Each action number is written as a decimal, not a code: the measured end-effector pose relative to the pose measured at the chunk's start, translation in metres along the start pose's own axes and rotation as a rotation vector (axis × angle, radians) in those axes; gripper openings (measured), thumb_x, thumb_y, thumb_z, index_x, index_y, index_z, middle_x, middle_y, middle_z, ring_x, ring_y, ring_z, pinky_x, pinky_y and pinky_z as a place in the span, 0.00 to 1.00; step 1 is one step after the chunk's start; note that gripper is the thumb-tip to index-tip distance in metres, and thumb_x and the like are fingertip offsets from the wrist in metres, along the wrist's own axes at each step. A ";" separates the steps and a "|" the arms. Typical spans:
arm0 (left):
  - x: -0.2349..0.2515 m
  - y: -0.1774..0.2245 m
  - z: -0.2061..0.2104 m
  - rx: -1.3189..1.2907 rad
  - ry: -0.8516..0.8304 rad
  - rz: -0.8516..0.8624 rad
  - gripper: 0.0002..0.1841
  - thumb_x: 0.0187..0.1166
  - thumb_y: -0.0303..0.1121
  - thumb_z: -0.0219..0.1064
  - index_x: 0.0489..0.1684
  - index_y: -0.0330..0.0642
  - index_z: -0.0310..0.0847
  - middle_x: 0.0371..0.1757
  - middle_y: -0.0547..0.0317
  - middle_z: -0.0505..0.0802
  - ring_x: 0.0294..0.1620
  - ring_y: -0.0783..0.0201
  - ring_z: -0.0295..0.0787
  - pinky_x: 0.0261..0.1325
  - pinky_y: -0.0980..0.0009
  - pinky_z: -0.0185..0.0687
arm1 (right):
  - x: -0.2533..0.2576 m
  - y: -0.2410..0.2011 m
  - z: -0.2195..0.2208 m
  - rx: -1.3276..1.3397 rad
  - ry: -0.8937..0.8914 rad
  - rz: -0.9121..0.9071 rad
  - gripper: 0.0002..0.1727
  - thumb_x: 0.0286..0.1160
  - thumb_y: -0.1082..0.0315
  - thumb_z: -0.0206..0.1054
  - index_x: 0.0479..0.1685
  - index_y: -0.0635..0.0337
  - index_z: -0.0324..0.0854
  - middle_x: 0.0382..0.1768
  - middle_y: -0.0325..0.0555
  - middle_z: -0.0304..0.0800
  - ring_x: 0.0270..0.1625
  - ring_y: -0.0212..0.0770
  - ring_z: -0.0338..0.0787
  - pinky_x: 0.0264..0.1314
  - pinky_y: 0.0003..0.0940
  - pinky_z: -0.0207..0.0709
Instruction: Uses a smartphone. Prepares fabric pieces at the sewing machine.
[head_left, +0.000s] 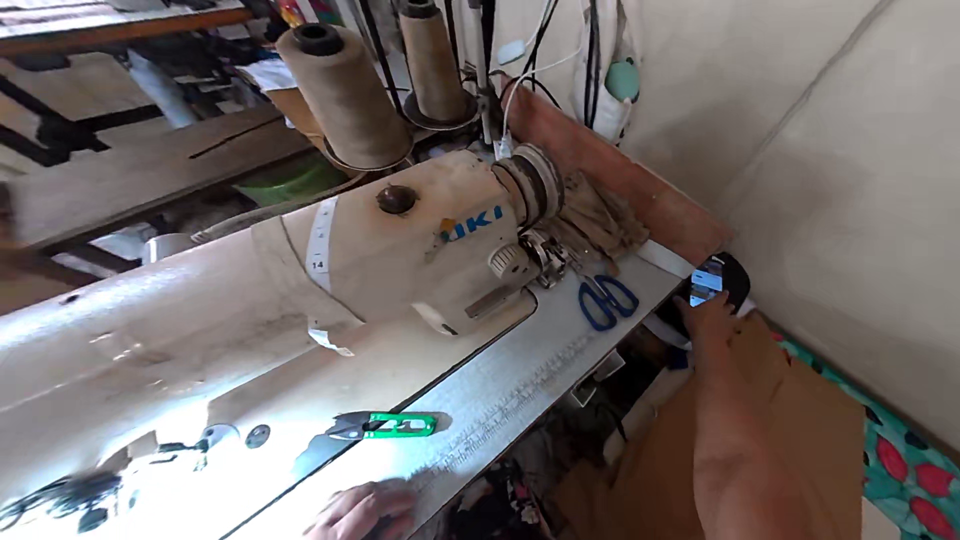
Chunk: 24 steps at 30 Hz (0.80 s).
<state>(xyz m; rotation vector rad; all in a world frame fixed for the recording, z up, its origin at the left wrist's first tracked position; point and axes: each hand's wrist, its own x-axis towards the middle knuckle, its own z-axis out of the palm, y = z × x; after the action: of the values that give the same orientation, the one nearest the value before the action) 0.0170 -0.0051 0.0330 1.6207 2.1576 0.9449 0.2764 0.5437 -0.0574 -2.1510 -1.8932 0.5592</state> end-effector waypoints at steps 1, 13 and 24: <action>0.000 0.000 0.001 0.002 0.003 0.004 0.11 0.83 0.35 0.70 0.47 0.36 0.91 0.46 0.44 0.96 0.50 0.52 0.94 0.61 0.55 0.85 | 0.002 0.000 0.001 -0.041 0.001 0.002 0.62 0.68 0.39 0.76 0.93 0.71 0.45 0.83 0.83 0.60 0.84 0.78 0.65 0.81 0.70 0.63; 0.003 0.003 0.001 -0.147 0.057 0.165 0.07 0.84 0.35 0.68 0.45 0.44 0.91 0.44 0.52 0.95 0.52 0.65 0.91 0.61 0.68 0.83 | -0.014 0.015 -0.050 0.458 -0.121 0.166 0.48 0.71 0.52 0.78 0.88 0.64 0.59 0.79 0.64 0.75 0.80 0.56 0.77 0.80 0.55 0.72; 0.169 0.092 0.071 -1.010 -0.282 0.044 0.25 0.90 0.43 0.56 0.79 0.36 0.74 0.81 0.51 0.81 0.80 0.59 0.78 0.81 0.57 0.76 | -0.211 0.039 -0.078 1.114 0.035 -0.178 0.39 0.84 0.57 0.60 0.91 0.62 0.51 0.66 0.51 0.81 0.55 0.35 0.87 0.54 0.35 0.86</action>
<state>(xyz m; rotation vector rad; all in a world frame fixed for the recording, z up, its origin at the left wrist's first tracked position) 0.0707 0.1902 0.0663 1.1620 1.1145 1.3887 0.3243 0.3364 0.0258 -1.2266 -1.2152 1.1565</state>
